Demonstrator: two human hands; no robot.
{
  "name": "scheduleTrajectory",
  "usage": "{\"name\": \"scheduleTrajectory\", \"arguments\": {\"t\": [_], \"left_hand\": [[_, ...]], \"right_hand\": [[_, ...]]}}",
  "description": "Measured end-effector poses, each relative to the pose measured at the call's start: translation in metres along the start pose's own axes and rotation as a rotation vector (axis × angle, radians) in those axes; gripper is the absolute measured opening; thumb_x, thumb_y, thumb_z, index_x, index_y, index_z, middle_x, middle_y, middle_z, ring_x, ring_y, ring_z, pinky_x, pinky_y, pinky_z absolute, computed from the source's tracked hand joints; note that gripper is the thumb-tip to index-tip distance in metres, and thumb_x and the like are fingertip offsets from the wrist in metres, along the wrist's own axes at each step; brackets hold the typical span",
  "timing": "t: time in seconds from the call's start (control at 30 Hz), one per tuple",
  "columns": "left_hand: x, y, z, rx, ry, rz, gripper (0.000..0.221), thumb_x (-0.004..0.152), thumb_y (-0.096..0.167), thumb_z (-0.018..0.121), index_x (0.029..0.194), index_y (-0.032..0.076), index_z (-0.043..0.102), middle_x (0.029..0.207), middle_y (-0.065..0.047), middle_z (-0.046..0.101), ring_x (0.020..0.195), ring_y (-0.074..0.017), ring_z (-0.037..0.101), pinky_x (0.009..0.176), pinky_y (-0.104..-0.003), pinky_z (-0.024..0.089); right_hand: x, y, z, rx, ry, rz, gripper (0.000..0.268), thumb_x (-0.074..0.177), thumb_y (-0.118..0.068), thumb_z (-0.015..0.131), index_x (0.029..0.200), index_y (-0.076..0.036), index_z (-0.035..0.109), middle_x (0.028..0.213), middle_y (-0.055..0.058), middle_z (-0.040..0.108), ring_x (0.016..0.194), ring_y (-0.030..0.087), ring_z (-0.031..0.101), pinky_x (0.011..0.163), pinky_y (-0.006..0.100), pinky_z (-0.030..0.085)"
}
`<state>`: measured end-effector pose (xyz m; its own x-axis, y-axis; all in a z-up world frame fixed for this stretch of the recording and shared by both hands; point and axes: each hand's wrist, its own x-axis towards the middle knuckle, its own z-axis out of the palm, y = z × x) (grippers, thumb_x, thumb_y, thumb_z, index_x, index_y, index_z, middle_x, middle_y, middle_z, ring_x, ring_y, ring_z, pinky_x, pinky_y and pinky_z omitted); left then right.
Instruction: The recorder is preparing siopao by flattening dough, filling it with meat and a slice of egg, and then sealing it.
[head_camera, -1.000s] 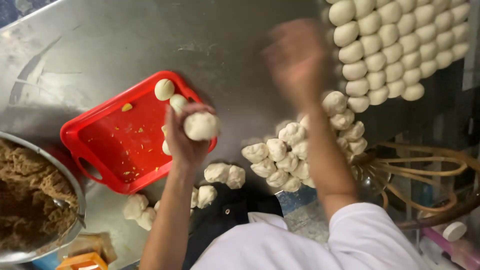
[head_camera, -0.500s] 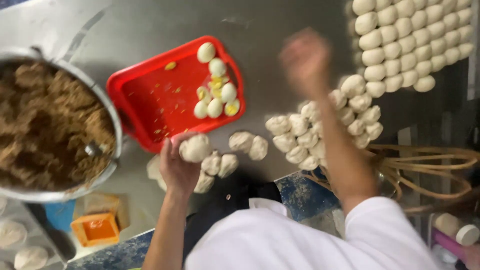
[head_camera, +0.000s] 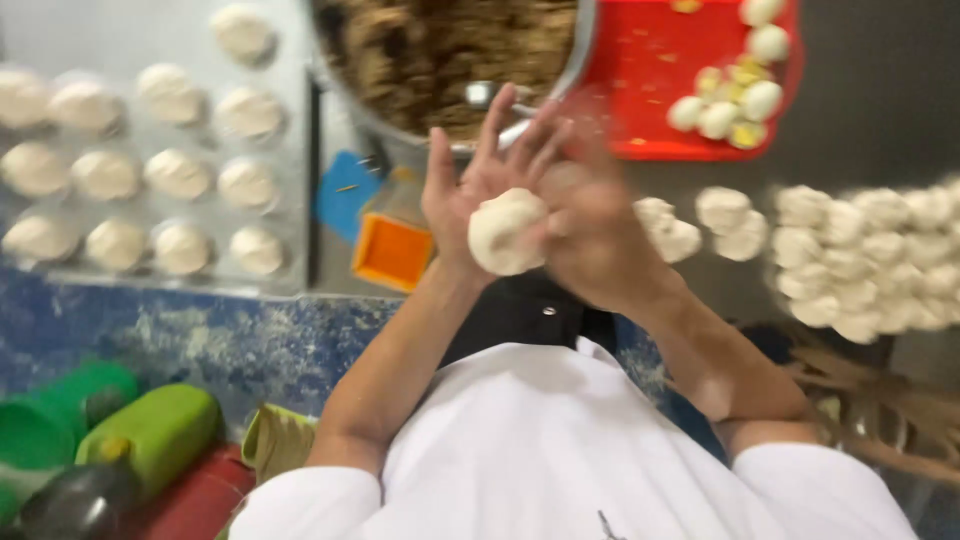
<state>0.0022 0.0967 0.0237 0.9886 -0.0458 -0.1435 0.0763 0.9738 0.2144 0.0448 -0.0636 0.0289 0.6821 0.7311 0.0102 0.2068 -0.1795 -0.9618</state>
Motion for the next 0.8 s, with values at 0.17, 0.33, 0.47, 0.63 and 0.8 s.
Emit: {"name": "scheduleTrajectory", "arguments": {"t": [0.17,0.33,0.47,0.63,0.8], "left_hand": [[-0.029,0.019,0.016,0.176,-0.052,0.131,0.092,0.101,0.077,0.03,0.173,0.023,0.011,0.175,-0.009,0.016,0.163,-0.0265,0.018,0.135,-0.042,0.018],[-0.015,0.048,0.019,-0.022,-0.102,0.165,0.096,0.097,0.082,0.022,0.17,0.022,0.007,0.178,-0.009,0.006,0.164,-0.0247,0.014,0.136,-0.039,0.017],[-0.003,0.053,-0.001,0.388,-0.005,0.082,0.098,0.093,0.083,0.024,0.171,0.026,0.001,0.181,-0.007,0.0,0.167,-0.0243,0.009,0.137,-0.044,0.018],[-0.007,0.069,-0.008,-0.174,0.027,-0.09,0.094,0.096,0.081,0.016,0.17,0.025,0.003,0.174,-0.013,0.012,0.16,-0.0342,0.02,0.131,-0.048,0.023],[-0.014,0.058,-0.065,0.123,0.204,0.048,0.088,0.101,0.073,0.029,0.168,0.021,0.008,0.171,-0.018,0.023,0.155,-0.0343,0.029,0.126,-0.054,0.031]], "right_hand": [[0.036,-0.025,0.058,0.03,0.444,-0.082,0.056,0.116,-0.033,0.055,0.161,-0.011,0.03,0.167,0.016,0.033,0.158,0.024,0.032,0.132,0.037,0.028],[0.08,-0.079,0.088,-0.101,0.654,-0.014,0.066,0.121,-0.053,0.037,0.167,-0.012,0.013,0.177,0.015,0.017,0.162,0.027,0.019,0.136,0.04,0.016],[0.09,-0.061,0.087,-0.23,0.477,-0.15,0.069,0.119,-0.055,0.031,0.167,-0.012,0.008,0.176,0.013,0.009,0.162,0.025,0.009,0.136,0.039,0.01],[0.08,-0.064,0.031,0.27,0.057,-0.214,0.068,0.119,-0.052,0.039,0.165,-0.01,0.013,0.174,0.016,0.008,0.164,0.028,0.004,0.138,0.039,0.009],[0.056,-0.048,0.024,-0.034,-0.089,0.138,0.028,0.096,-0.016,0.073,0.12,-0.006,0.062,0.113,0.011,0.066,0.1,0.021,0.067,0.082,0.03,0.057]]}}
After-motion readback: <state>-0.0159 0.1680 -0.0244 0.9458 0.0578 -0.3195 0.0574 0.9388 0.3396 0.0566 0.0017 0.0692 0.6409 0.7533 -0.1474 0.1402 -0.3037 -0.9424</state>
